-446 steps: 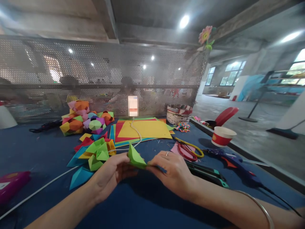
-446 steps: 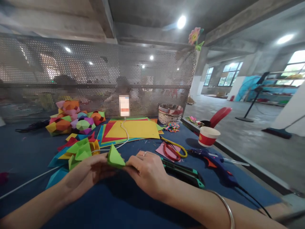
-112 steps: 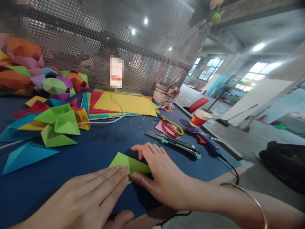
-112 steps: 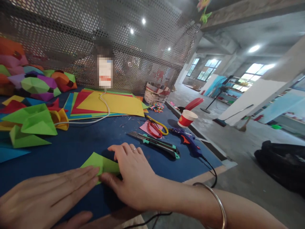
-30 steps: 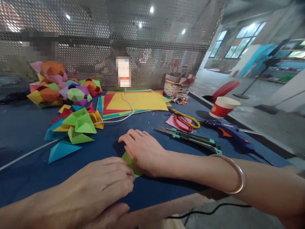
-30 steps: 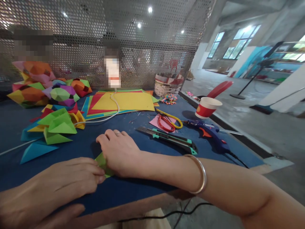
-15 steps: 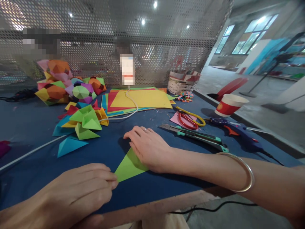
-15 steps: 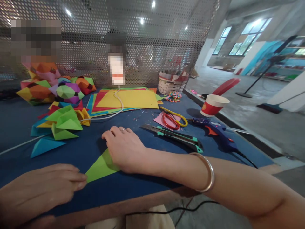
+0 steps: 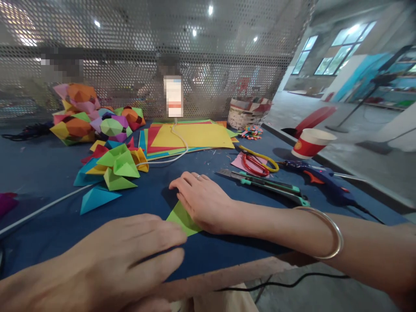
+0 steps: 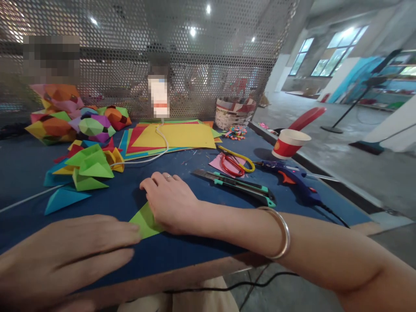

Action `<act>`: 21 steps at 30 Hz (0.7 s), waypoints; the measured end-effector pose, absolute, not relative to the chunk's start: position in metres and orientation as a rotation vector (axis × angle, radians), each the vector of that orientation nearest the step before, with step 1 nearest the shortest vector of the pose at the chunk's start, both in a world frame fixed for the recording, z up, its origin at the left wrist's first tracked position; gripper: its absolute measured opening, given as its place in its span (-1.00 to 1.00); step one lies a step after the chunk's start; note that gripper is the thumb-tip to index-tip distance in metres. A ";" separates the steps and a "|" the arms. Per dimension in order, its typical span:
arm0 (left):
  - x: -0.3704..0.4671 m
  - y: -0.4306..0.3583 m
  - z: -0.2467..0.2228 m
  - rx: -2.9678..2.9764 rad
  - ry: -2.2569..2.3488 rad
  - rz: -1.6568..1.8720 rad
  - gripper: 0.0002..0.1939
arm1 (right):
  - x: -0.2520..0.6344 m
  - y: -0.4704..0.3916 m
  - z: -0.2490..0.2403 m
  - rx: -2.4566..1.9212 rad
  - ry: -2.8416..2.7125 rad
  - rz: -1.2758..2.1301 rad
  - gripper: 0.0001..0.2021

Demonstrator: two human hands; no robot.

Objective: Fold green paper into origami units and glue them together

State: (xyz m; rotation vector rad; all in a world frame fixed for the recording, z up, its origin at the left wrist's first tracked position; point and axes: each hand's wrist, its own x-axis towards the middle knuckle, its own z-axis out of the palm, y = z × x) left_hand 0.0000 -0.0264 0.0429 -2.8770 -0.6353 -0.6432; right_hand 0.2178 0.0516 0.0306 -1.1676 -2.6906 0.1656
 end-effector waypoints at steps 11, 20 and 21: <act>0.011 -0.007 0.035 -3.006 -0.528 -0.807 -0.74 | 0.250 0.057 0.032 -0.567 -2.570 0.499 -0.50; 0.007 -0.005 0.030 -3.004 -0.494 -0.798 -0.75 | 0.287 0.052 0.042 -0.148 -2.913 0.434 -0.52; 0.006 -0.004 0.028 -2.998 -0.495 -0.797 -0.73 | 0.287 0.053 0.039 -0.125 -2.909 0.435 -0.53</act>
